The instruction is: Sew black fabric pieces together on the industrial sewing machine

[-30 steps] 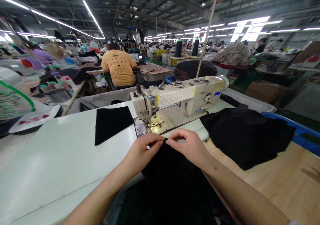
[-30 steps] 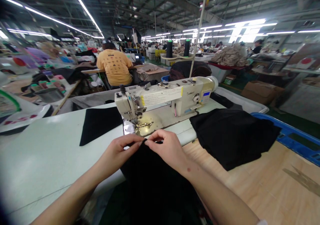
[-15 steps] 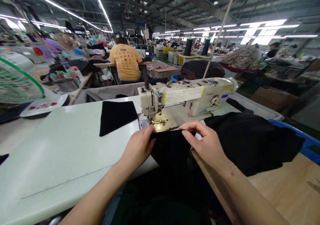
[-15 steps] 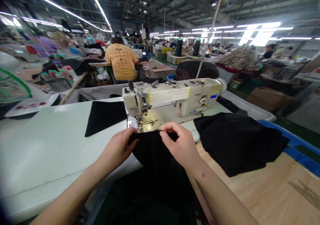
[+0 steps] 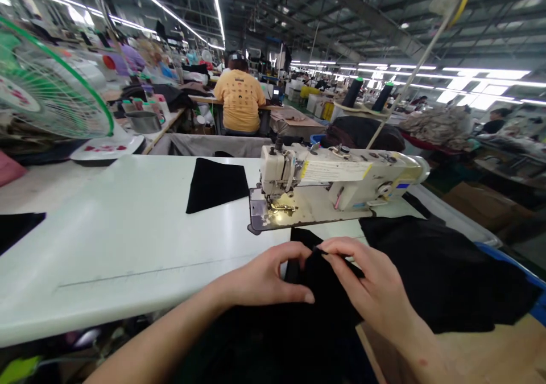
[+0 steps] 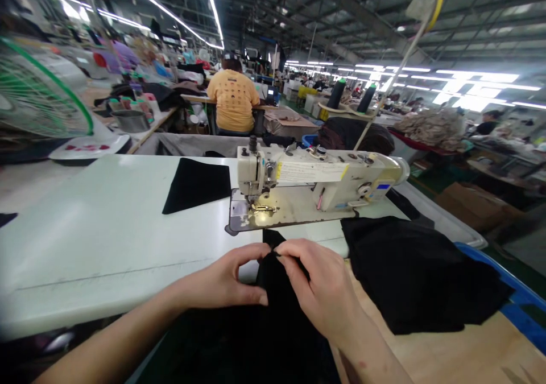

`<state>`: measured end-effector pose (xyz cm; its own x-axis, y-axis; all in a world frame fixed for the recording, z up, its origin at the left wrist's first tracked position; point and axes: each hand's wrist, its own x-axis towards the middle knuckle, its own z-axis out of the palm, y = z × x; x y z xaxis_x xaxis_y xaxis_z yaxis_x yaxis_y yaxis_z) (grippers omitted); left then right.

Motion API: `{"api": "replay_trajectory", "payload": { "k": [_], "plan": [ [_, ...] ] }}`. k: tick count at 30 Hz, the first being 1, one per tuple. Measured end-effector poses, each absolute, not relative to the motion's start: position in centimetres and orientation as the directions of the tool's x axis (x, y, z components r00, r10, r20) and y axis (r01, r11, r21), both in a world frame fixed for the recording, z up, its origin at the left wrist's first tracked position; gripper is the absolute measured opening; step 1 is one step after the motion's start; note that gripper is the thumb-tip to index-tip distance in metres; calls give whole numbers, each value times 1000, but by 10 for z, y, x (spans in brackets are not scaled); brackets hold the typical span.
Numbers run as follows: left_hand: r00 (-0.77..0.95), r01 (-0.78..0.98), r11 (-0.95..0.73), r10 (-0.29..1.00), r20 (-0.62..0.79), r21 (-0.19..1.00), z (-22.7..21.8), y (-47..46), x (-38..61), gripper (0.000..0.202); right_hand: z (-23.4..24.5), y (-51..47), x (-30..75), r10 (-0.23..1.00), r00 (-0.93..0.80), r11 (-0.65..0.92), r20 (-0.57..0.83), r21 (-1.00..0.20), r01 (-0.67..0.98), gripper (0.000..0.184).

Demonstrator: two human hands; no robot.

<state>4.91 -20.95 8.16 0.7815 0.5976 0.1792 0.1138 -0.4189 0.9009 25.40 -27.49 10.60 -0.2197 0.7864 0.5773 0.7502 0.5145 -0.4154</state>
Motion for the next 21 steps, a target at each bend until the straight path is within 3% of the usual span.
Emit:
{"api": "replay_trajectory", "payload": {
  "k": [6, 9, 13, 16, 21],
  "plan": [
    [892, 56, -385, 435, 127, 921, 87, -200, 34, 19, 111, -276, 265, 761, -181, 510, 623, -402, 760, 10],
    [819, 146, -336, 569, 77, 931, 76, -194, 23, 18, 116, -278, 270, 764, -146, 494, 629, -425, 758, 10],
    [616, 41, -274, 764, 192, 961, 60, -182, 8, 22, 121, -281, 272, 759, -108, 485, 642, -447, 751, 9],
    [575, -24, -209, 797, 185, 978, 52, -171, 5, 22, 123, -280, 270, 751, -73, 474, 657, -459, 752, 9],
    [665, -156, -89, 727, 171, 984, 45, -149, 21, 15, 124, -283, 270, 796, -23, 445, 605, -559, 700, 10]
  ]
}}
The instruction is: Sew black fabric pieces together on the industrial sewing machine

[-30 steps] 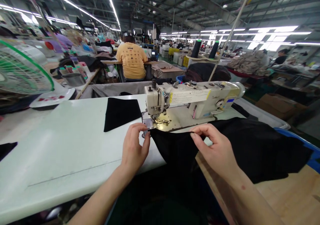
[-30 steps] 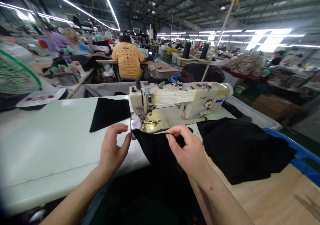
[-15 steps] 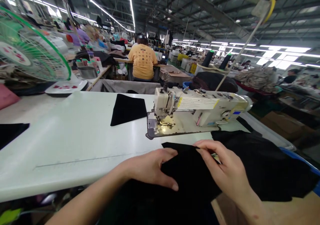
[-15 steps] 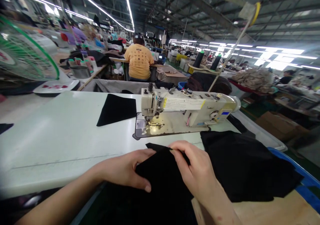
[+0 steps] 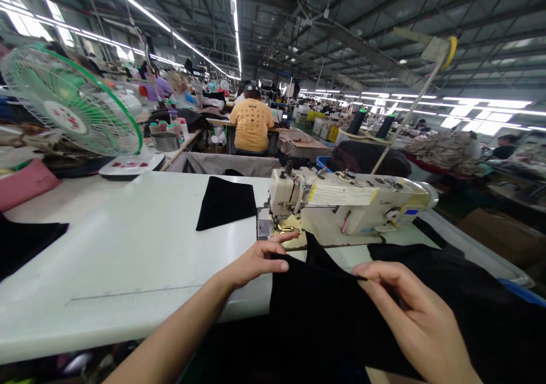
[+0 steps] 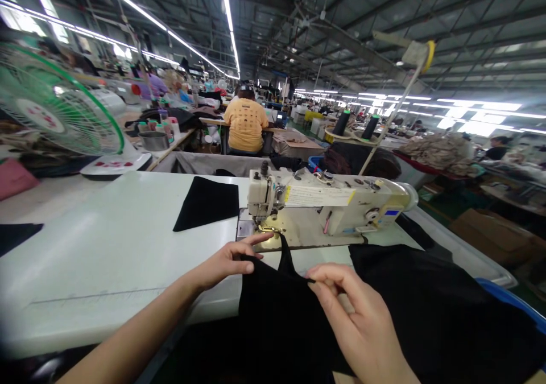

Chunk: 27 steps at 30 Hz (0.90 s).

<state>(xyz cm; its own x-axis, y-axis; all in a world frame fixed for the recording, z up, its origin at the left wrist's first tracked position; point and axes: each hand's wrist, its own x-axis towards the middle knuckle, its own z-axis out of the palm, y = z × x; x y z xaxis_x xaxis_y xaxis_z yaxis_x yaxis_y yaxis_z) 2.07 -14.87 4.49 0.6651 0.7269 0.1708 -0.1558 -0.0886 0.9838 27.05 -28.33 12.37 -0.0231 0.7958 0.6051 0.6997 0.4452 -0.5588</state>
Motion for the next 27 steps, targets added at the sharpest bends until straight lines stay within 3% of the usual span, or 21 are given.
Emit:
{"api": "replay_trajectory", "payload": {
  "k": [4, 7, 10, 13, 15, 17, 19, 21, 24, 27],
  "plan": [
    [760, -323, 90, 618, 202, 942, 44, -134, 42, 23, 124, -288, 274, 855, 27, 380, 517, -661, 647, 13],
    [830, -270, 197, 544, 124, 943, 41, -134, 50, 45, 123, -287, 279, 849, 194, 273, 492, -722, 635, 19],
    [878, -77, 224, 476, -40, 971, 39, -150, 45, 63, 121, -283, 287, 696, 459, 176, 553, -751, 637, 25],
    [919, -14, 94, 393, -24, 995, 41, -174, 31, 45, 123, -276, 296, 529, 575, 144, 624, -734, 664, 28],
    [889, -45, 42, 458, 21, 998, 44, -190, 22, 30, 124, -271, 302, 482, 567, 129, 668, -694, 708, 26],
    [771, -123, 117, 637, 20, 985, 44, -204, 14, 26, 124, -266, 306, 480, 520, 119, 707, -640, 759, 23],
    [552, -238, 142, 834, 14, 961, 43, -215, 10, 24, 122, -262, 308, 505, 462, 119, 729, -589, 799, 19],
    [290, -261, -10, 953, 88, 965, 41, -222, 10, 22, 120, -259, 308, 528, 420, 125, 738, -557, 821, 15],
    [64, -75, -285, 955, 290, 956, 37, -227, 14, 21, 117, -259, 306, 556, 406, 142, 725, -564, 813, 12],
    [157, 67, -313, 941, 299, 947, 33, -226, 21, 24, 118, -262, 305, 616, 400, 182, 678, -617, 766, 11]
  ]
}}
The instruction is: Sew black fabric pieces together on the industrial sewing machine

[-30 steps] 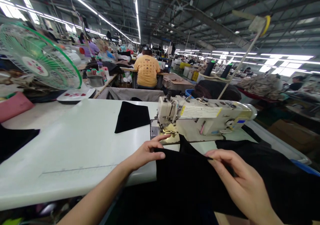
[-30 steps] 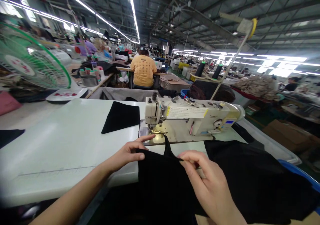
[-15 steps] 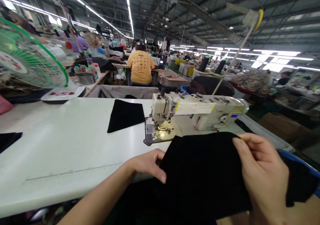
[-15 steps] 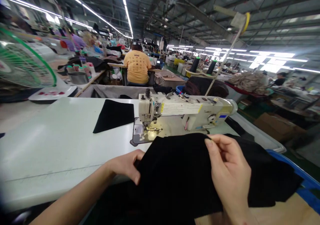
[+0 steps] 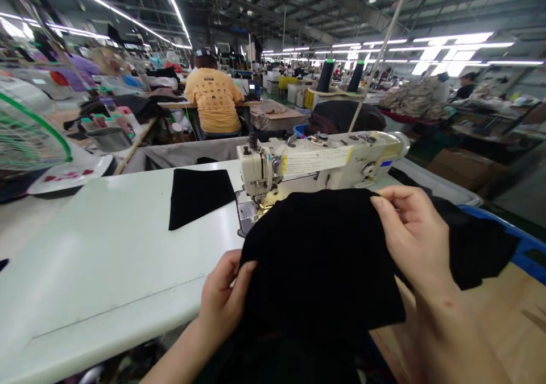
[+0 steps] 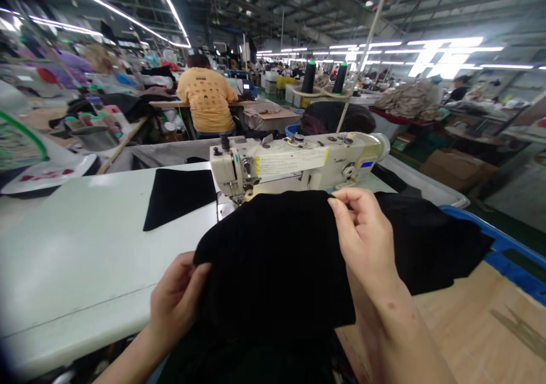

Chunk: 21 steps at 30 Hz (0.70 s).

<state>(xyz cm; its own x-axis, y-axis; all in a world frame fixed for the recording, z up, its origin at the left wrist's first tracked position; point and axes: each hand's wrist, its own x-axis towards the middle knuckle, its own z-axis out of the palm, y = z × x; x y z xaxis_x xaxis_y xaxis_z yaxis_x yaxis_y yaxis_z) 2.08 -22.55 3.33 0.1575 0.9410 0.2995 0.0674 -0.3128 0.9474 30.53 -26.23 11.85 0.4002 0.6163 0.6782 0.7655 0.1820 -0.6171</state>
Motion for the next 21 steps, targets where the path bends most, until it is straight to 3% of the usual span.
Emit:
{"api": "replay_trajectory", "payload": {
  "k": [3, 6, 9, 14, 18, 21],
  "plan": [
    [454, 84, -77, 891, 31, 993, 30, -220, 25, 31, 124, -269, 305, 679, 345, 224, 647, -631, 743, 9],
    [724, 6, 178, 678, -127, 984, 27, -218, 28, 27, 132, -278, 303, 735, 254, 263, 629, -610, 748, 7],
    [839, -104, 307, 538, -82, 946, 21, -219, 35, 35, 145, -289, 296, 793, 86, 342, 603, -558, 756, 6],
    [886, -219, 534, 460, -63, 816, 7, -214, 57, 48, 169, -307, 280, 786, -146, 496, 601, -473, 728, 9],
    [880, -405, 664, 469, 73, 629, 11, -203, 65, 53, 174, -311, 279, 783, -56, 464, 619, -523, 715, 5],
    [806, -485, 591, 589, 67, 644, 29, -194, 59, 52, 167, -305, 288, 788, 90, 374, 609, -589, 716, 5]
  ]
}}
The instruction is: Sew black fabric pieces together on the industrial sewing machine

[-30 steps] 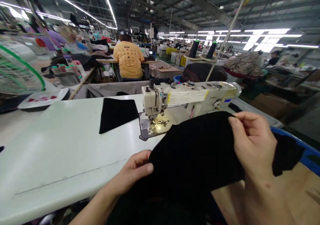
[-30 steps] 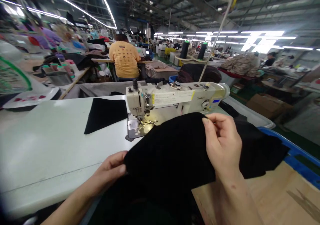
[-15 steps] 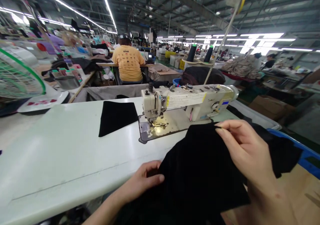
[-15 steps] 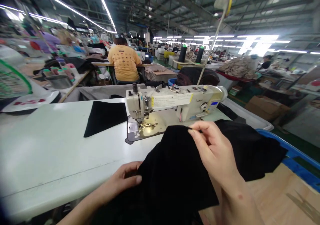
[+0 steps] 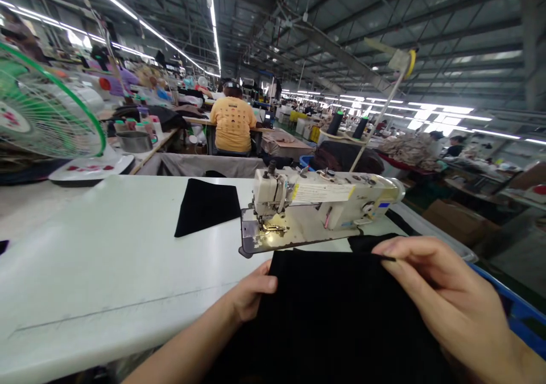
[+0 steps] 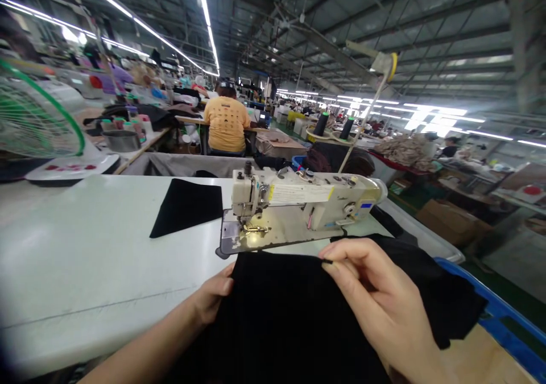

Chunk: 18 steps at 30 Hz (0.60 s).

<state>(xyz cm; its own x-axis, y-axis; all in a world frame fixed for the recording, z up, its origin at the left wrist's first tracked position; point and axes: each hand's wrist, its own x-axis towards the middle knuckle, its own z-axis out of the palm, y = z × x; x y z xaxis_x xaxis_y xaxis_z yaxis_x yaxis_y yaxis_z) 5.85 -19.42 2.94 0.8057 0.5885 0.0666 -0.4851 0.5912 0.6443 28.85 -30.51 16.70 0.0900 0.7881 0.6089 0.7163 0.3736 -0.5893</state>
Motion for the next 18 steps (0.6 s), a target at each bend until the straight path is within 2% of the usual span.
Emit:
{"api": "replay_trajectory", "payload": {
  "k": [2, 4, 6, 8, 11, 18],
  "plan": [
    [682, -477, 409, 731, 34, 778, 48, -190, 50, 41, 158, -298, 297, 789, 175, 316, 588, -634, 706, 11],
    [485, -359, 91, 869, 102, 929, 67, -188, 39, 26, 146, -290, 304, 790, 236, 276, 565, -672, 687, 16],
    [332, -170, -212, 907, 259, 962, 84, -189, 28, 18, 133, -281, 308, 785, 296, 243, 544, -711, 660, 21],
    [288, -56, -361, 887, 361, 931, 96, -192, 19, 22, 120, -272, 309, 784, 356, 210, 509, -756, 619, 25],
    [275, -10, -383, 887, 371, 924, 102, -198, 11, 24, 106, -259, 308, 815, 395, 172, 424, -828, 534, 31],
    [130, 135, -308, 948, 291, 942, 102, -200, 12, 11, 94, -249, 307, 858, 407, 163, 314, -917, 365, 33]
  ]
}}
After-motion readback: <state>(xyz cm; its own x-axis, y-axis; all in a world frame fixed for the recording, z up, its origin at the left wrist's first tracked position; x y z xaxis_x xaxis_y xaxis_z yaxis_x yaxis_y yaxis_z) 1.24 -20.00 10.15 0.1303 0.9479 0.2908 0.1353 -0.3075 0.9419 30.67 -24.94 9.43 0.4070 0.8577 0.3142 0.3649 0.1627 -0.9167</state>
